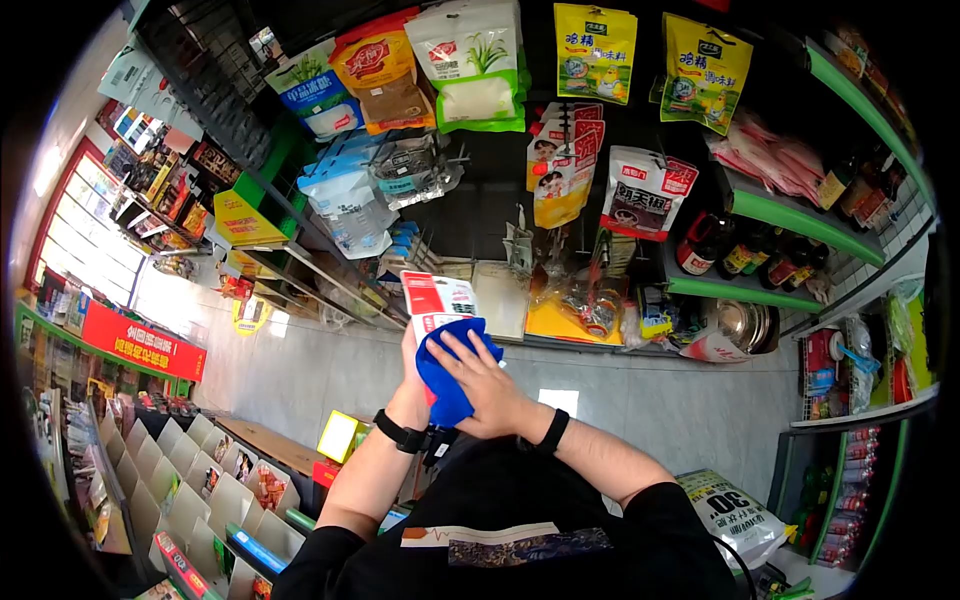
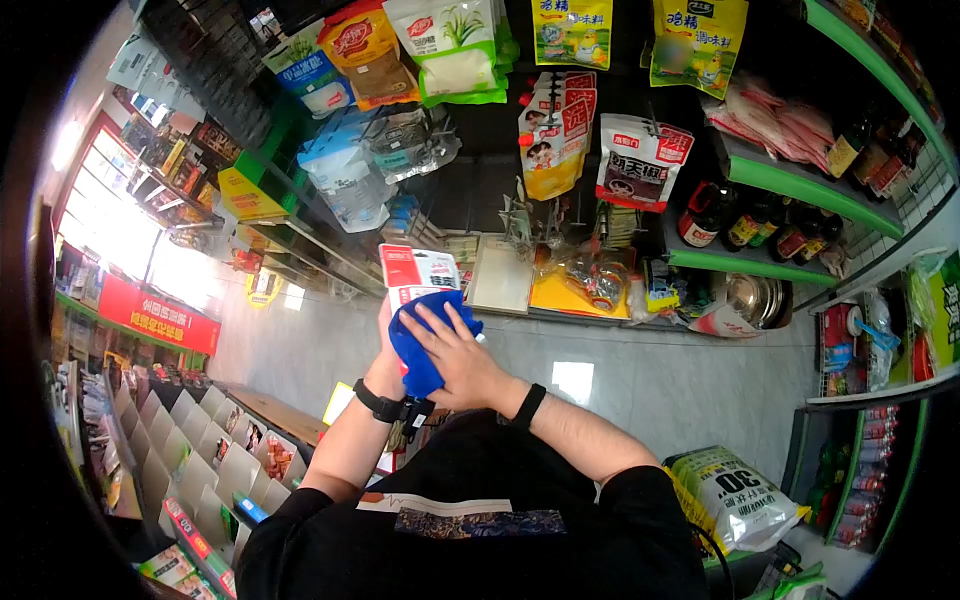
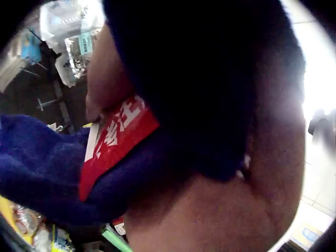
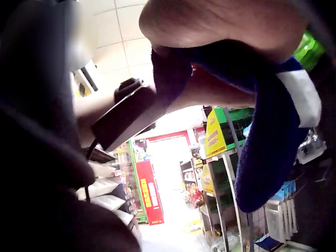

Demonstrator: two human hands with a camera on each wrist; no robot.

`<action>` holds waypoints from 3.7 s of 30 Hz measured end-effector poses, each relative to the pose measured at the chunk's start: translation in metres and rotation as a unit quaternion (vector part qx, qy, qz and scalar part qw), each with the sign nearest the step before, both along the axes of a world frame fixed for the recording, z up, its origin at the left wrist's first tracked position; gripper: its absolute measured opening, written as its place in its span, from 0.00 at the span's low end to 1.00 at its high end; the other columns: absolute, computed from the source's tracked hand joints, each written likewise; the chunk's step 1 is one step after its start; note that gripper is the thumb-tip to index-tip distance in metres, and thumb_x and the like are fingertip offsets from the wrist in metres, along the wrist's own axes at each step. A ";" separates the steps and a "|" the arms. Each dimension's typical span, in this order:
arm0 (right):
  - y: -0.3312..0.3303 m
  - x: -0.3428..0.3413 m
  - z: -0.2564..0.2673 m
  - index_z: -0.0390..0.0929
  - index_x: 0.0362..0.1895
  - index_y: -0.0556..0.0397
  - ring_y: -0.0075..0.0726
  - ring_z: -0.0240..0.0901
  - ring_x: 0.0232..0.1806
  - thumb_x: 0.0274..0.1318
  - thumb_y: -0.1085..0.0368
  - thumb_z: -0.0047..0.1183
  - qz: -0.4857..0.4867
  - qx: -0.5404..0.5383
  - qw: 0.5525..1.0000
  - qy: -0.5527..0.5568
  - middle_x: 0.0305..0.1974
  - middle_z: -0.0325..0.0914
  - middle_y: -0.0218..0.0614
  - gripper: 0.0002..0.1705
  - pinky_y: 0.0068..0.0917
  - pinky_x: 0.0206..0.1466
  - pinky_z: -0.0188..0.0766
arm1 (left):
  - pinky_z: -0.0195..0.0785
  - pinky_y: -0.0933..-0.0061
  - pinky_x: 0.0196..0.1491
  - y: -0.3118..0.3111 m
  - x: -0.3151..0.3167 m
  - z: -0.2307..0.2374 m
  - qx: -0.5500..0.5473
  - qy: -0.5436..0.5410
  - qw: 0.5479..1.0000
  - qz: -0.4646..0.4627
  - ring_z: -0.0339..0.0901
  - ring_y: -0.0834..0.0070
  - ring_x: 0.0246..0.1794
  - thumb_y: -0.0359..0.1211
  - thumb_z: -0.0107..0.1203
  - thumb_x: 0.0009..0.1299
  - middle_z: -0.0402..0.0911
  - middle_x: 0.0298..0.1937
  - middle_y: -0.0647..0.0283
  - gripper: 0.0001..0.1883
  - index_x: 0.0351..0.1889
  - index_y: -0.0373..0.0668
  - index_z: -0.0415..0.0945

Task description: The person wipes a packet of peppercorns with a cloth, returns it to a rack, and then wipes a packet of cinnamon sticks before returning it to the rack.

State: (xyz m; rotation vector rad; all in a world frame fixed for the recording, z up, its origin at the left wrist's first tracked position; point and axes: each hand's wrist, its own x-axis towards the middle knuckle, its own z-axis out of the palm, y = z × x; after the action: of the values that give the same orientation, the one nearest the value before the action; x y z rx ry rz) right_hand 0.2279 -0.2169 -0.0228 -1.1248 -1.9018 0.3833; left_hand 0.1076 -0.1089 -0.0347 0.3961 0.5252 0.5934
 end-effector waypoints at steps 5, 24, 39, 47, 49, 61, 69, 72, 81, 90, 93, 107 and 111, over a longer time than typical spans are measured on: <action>0.025 0.015 0.015 0.57 0.68 0.57 0.54 0.44 0.73 0.38 0.54 0.56 -0.069 0.003 0.997 0.037 0.71 0.52 0.44 0.48 0.56 0.73 0.34 | 0.65 0.56 0.61 -0.019 0.013 -0.016 0.083 0.081 0.993 0.026 0.72 0.56 0.58 0.55 0.34 0.73 0.71 0.61 0.49 0.33 0.66 0.41 0.63; 0.032 0.015 0.029 0.64 0.63 0.54 0.54 0.53 0.70 0.40 0.59 0.54 -0.145 0.026 0.988 0.055 0.66 0.64 0.39 0.40 0.52 0.72 0.40 | 0.63 0.62 0.63 -0.022 0.013 -0.015 0.144 0.067 0.987 -0.009 0.71 0.62 0.60 0.52 0.39 0.73 0.71 0.61 0.54 0.29 0.65 0.43 0.62; 0.010 -0.014 -0.015 0.54 0.69 0.57 0.61 0.36 0.74 0.57 0.60 0.48 -0.031 -0.032 0.987 0.156 0.73 0.45 0.52 0.37 0.46 0.75 0.33 | 0.71 0.60 0.54 0.013 0.003 0.021 0.066 0.018 0.995 0.079 0.78 0.60 0.48 0.52 0.36 0.71 0.78 0.49 0.50 0.30 0.57 0.36 0.69; 0.031 0.008 0.021 0.58 0.68 0.51 0.60 0.39 0.74 0.41 0.59 0.54 -0.093 0.000 0.995 0.037 0.70 0.55 0.39 0.44 0.54 0.73 0.34 | 0.65 0.58 0.62 -0.021 0.015 0.011 0.079 0.041 0.994 0.064 0.71 0.60 0.59 0.55 0.29 0.74 0.72 0.60 0.52 0.32 0.65 0.42 0.63; 0.044 0.019 0.013 0.59 0.67 0.53 0.59 0.44 0.73 0.42 0.60 0.53 -0.121 -0.010 0.989 0.079 0.69 0.56 0.41 0.43 0.51 0.73 0.38 | 0.63 0.58 0.63 -0.027 0.017 0.017 0.079 0.063 0.993 0.062 0.70 0.60 0.61 0.54 0.29 0.75 0.71 0.62 0.53 0.31 0.66 0.42 0.63; 0.006 -0.020 -0.017 0.52 0.69 0.59 0.68 0.32 0.74 0.55 0.58 0.49 -0.067 -0.021 0.989 0.128 0.73 0.41 0.54 0.40 0.54 0.73 0.32 | 0.69 0.54 0.55 0.015 0.004 0.027 0.039 -0.028 0.998 0.033 0.75 0.55 0.49 0.53 0.32 0.72 0.75 0.54 0.47 0.31 0.59 0.39 0.68; 0.024 0.014 0.019 0.57 0.69 0.53 0.60 0.39 0.74 0.40 0.58 0.53 -0.096 -0.007 0.993 0.075 0.72 0.51 0.41 0.46 0.54 0.74 0.34 | 0.67 0.60 0.60 -0.021 0.024 0.004 0.029 0.024 0.996 0.080 0.73 0.62 0.58 0.55 0.31 0.74 0.72 0.60 0.54 0.31 0.64 0.44 0.66; 0.034 0.024 -0.017 0.52 0.70 0.56 0.61 0.39 0.74 0.50 0.62 0.49 -0.120 -0.026 0.989 0.087 0.73 0.47 0.47 0.41 0.50 0.74 0.39 | 0.66 0.61 0.61 -0.022 0.023 0.015 0.077 0.005 0.995 0.065 0.73 0.62 0.57 0.51 0.31 0.75 0.73 0.59 0.53 0.29 0.63 0.41 0.65; -0.001 -0.013 -0.006 0.52 0.71 0.56 0.65 0.33 0.75 0.52 0.54 0.48 -0.092 -0.002 0.986 0.136 0.73 0.43 0.51 0.43 0.53 0.74 0.31 | 0.70 0.57 0.56 -0.013 0.026 0.038 0.060 0.037 0.993 0.093 0.76 0.59 0.51 0.53 0.34 0.72 0.77 0.52 0.51 0.31 0.58 0.37 0.69; 0.045 0.043 0.003 0.57 0.69 0.55 0.55 0.43 0.74 0.46 0.64 0.49 -0.159 0.002 0.974 0.161 0.71 0.52 0.44 0.41 0.43 0.74 0.43 | 0.65 0.67 0.61 -0.045 0.042 0.016 0.090 0.046 0.995 -0.007 0.71 0.70 0.58 0.50 0.36 0.77 0.71 0.60 0.60 0.26 0.67 0.46 0.60; 0.052 0.050 -0.020 0.64 0.62 0.60 0.57 0.56 0.68 0.61 0.64 0.40 -0.169 -0.035 0.944 0.281 0.66 0.61 0.53 0.26 0.39 0.69 0.52 | 0.73 0.66 0.48 -0.045 0.032 0.001 0.070 0.039 0.997 -0.015 0.79 0.70 0.43 0.50 0.36 0.75 0.80 0.44 0.61 0.23 0.53 0.44 0.72; -0.005 0.005 -0.063 0.55 0.69 0.52 0.26 0.59 0.64 0.72 0.53 0.31 -0.033 -0.265 0.781 0.565 0.64 0.63 0.31 0.28 0.25 0.67 0.54 | 0.40 0.73 0.72 -0.007 0.068 -0.007 0.520 0.168 0.824 0.148 0.50 0.69 0.74 0.39 0.36 0.74 0.52 0.75 0.57 0.31 0.73 0.36 0.48; -0.011 0.020 -0.055 0.63 0.64 0.51 0.26 0.62 0.63 0.70 0.54 0.33 -0.077 -0.157 0.766 0.619 0.61 0.67 0.30 0.24 0.27 0.65 0.58 | 0.38 0.63 0.73 -0.029 0.072 0.011 0.700 0.275 0.650 0.114 0.46 0.50 0.74 0.35 0.36 0.72 0.51 0.73 0.45 0.28 0.72 0.43 0.55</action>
State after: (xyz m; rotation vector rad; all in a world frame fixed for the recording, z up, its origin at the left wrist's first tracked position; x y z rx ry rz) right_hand 0.2482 -0.2281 -0.0781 -0.8274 -0.5623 1.0589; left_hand 0.1798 -0.1376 -0.0241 2.0891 0.6070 1.0730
